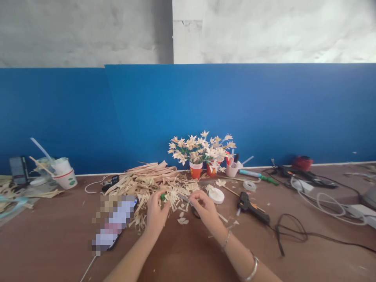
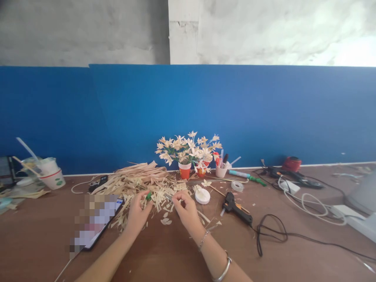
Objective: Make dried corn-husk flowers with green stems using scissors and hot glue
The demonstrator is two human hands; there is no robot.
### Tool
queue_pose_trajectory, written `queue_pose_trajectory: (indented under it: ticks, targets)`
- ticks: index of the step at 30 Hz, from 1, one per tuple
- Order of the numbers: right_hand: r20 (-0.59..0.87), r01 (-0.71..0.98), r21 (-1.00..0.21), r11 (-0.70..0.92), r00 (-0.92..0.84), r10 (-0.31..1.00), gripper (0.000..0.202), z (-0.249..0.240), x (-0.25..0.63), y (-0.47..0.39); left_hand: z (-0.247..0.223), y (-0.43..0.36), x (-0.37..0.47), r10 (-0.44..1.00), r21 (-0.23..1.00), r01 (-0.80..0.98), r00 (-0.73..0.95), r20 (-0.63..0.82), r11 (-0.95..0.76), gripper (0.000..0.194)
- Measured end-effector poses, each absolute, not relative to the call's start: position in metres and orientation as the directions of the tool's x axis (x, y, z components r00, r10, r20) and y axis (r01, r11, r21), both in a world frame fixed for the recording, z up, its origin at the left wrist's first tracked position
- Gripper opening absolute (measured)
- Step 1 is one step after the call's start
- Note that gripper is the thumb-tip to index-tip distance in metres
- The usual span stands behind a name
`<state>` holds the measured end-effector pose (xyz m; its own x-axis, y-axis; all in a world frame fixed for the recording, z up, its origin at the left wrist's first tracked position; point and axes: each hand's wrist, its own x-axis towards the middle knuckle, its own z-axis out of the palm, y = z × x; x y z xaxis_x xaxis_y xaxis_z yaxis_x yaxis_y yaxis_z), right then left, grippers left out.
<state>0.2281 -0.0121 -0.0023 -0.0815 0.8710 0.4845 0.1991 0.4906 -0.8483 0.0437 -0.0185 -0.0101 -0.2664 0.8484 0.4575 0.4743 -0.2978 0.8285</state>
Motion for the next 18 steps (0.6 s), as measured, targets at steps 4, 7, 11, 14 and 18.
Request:
queue_pose_trajectory:
  ticks: [4, 7, 11, 14, 18]
  targets:
    - [0.469, 0.236, -0.838, 0.492, -0.149, 0.871, 0.016, 0.004, 0.223, -0.022, -0.004, -0.028, 0.055, 0.852, 0.753, 0.5, -0.054, 0.521, -0.429, 0.018]
    - [0.456, 0.229, -0.842, 0.489, -0.183, 0.871, 0.014, 0.005, 0.22, -0.025, -0.003, -0.034, 0.064, 0.9, 0.804, 0.434, 0.039, 0.434, -0.406, 0.009]
    - [0.441, 0.208, -0.853, 0.478, -0.201, 0.875, 0.014, 0.004, 0.219, -0.025, -0.005, -0.035, 0.067, 0.926, 0.858, 0.363, 0.039, 0.376, -0.364, 0.007]
    - [0.427, 0.187, -0.868, 0.459, -0.189, 0.884, 0.016, 0.003, 0.22, -0.024, -0.004, -0.035, 0.066, 0.933, 0.868, 0.352, 0.048, 0.357, -0.351, 0.007]
    - [0.418, 0.172, -0.879, 0.445, -0.173, 0.892, 0.018, 0.003, 0.22, -0.023, -0.002, -0.035, 0.067, 0.93, 0.86, 0.361, 0.069, 0.361, -0.361, 0.009]
